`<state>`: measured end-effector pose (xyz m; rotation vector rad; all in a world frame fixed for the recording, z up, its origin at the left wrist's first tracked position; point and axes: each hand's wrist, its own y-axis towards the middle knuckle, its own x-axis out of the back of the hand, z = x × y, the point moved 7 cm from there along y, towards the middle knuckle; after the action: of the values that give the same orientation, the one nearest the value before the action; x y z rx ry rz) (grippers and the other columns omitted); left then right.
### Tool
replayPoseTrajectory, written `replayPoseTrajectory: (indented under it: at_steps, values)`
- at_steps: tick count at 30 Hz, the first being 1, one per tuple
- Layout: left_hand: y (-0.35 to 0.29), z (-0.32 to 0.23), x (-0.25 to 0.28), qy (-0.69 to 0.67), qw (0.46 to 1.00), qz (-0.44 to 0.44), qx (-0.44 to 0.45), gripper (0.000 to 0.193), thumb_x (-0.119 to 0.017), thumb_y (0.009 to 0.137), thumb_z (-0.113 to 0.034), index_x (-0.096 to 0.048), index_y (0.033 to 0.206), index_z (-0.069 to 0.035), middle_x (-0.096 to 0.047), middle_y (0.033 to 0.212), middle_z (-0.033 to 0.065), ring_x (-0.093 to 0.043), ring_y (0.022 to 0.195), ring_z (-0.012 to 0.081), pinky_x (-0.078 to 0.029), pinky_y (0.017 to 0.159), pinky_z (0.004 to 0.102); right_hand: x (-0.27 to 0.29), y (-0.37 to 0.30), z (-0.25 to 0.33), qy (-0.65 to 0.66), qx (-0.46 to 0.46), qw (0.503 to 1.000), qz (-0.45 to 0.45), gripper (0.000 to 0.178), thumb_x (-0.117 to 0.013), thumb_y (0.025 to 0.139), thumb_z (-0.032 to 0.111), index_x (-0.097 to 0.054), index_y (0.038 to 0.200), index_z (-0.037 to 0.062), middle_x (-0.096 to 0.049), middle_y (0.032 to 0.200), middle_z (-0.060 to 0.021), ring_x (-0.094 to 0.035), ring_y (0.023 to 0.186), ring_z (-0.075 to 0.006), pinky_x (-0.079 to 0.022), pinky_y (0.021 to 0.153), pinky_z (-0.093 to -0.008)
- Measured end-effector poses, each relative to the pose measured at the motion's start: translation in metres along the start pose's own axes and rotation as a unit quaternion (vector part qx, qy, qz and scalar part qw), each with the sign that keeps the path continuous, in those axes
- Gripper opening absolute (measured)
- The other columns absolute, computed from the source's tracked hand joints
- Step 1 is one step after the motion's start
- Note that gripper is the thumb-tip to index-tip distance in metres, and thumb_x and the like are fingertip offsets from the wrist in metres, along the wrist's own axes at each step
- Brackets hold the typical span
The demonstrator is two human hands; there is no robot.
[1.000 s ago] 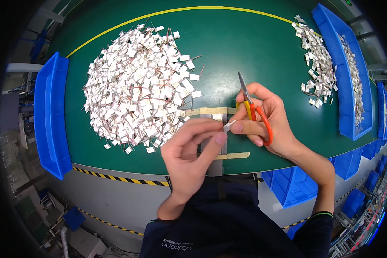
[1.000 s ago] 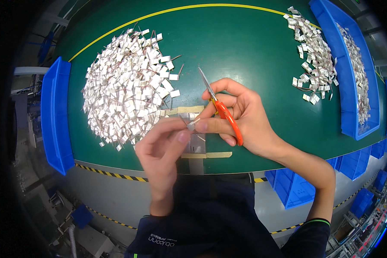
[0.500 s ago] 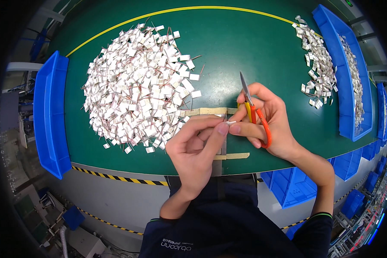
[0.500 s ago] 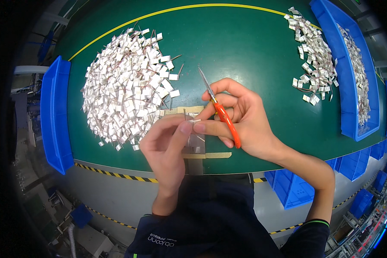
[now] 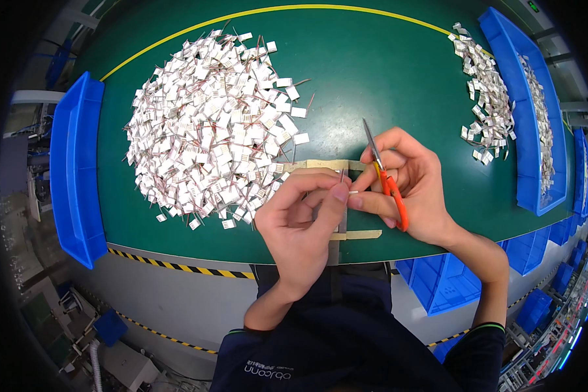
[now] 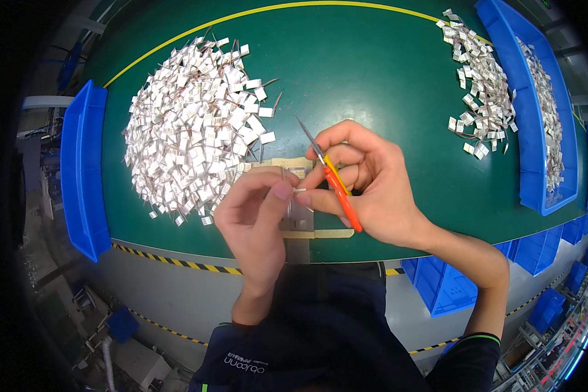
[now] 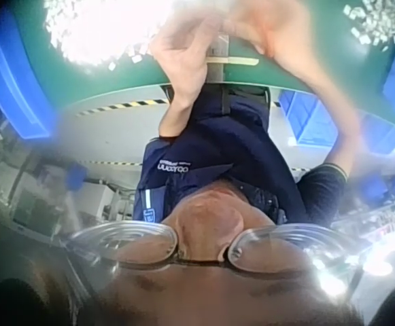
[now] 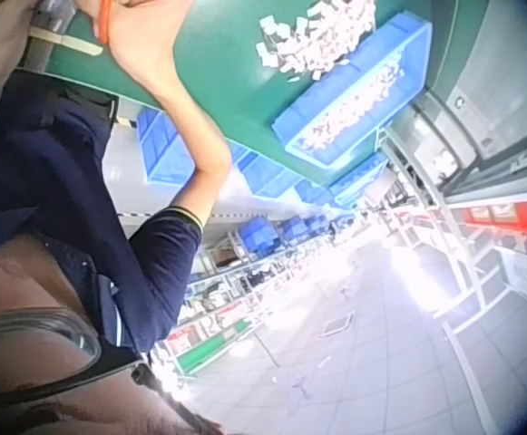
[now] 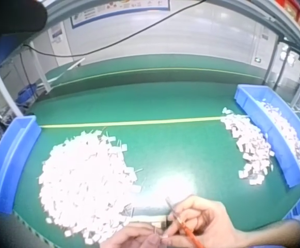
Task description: The person trims individual electronic components using scissors at an assembly table.
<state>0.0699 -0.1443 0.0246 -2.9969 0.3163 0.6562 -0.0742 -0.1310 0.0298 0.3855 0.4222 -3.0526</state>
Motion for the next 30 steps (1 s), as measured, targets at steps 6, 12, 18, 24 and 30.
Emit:
replayPoseTrajectory:
  at_steps: [6,12,18,24,30]
  values:
    - [-0.001,0.0,0.002,0.003,1.0,-0.013,0.007,0.009,-0.062,0.087,0.006,-0.061,0.095,0.011,-0.063,0.096,0.0141,-0.064,0.09,0.0165,-0.051,0.08,0.0253,-0.003,-0.001,-0.001,-0.003,-0.014,0.999,0.031,0.041,-0.075,0.075,-0.005,-0.049,0.105,0.0021,-0.068,0.08,-0.008,-0.062,0.067,-0.0043,-0.042,0.053,-0.0165]
    - [0.0,-0.002,0.002,-0.008,1.0,0.0,-0.013,0.009,-0.062,0.086,0.007,-0.061,0.095,0.011,-0.063,0.095,0.0147,-0.064,0.087,0.0164,-0.051,0.08,0.0254,-0.006,-0.001,-0.001,-0.006,-0.008,0.999,0.042,0.04,-0.075,0.074,-0.005,-0.05,0.105,0.0019,-0.068,0.08,-0.0082,-0.063,0.068,-0.0061,-0.044,0.055,-0.0173]
    - [-0.001,0.001,0.004,-0.029,0.999,-0.006,0.019,0.008,-0.063,0.085,0.008,-0.06,0.092,0.01,-0.062,0.091,0.0132,-0.063,0.085,0.0161,-0.05,0.078,0.0256,-0.008,-0.002,0.002,-0.016,-0.021,0.999,0.045,0.04,-0.076,0.073,-0.005,-0.051,0.105,0.0008,-0.068,0.08,-0.0081,-0.064,0.068,-0.0064,-0.045,0.057,-0.0176]
    - [0.001,-0.003,0.006,-0.053,0.998,0.022,-0.005,0.004,-0.063,0.084,0.008,-0.059,0.086,0.007,-0.061,0.086,0.0122,-0.058,0.079,0.0144,-0.047,0.074,0.0256,-0.009,-0.001,0.004,0.009,-0.053,0.993,0.105,0.041,-0.075,0.074,-0.002,-0.05,0.106,-0.0019,-0.067,0.082,-0.0112,-0.059,0.058,-0.0061,-0.042,0.053,-0.0173]
    - [0.0,-0.005,0.006,-0.107,0.992,0.043,0.042,0.005,-0.061,0.083,0.006,-0.057,0.081,0.005,-0.058,0.081,0.0114,-0.056,0.077,0.0146,-0.045,0.071,0.0257,-0.011,-0.003,0.005,0.037,-0.032,0.979,0.198,0.038,-0.072,0.072,0.004,-0.05,0.102,-0.0054,-0.064,0.075,-0.0126,-0.057,0.054,-0.0096,-0.042,0.056,-0.02]
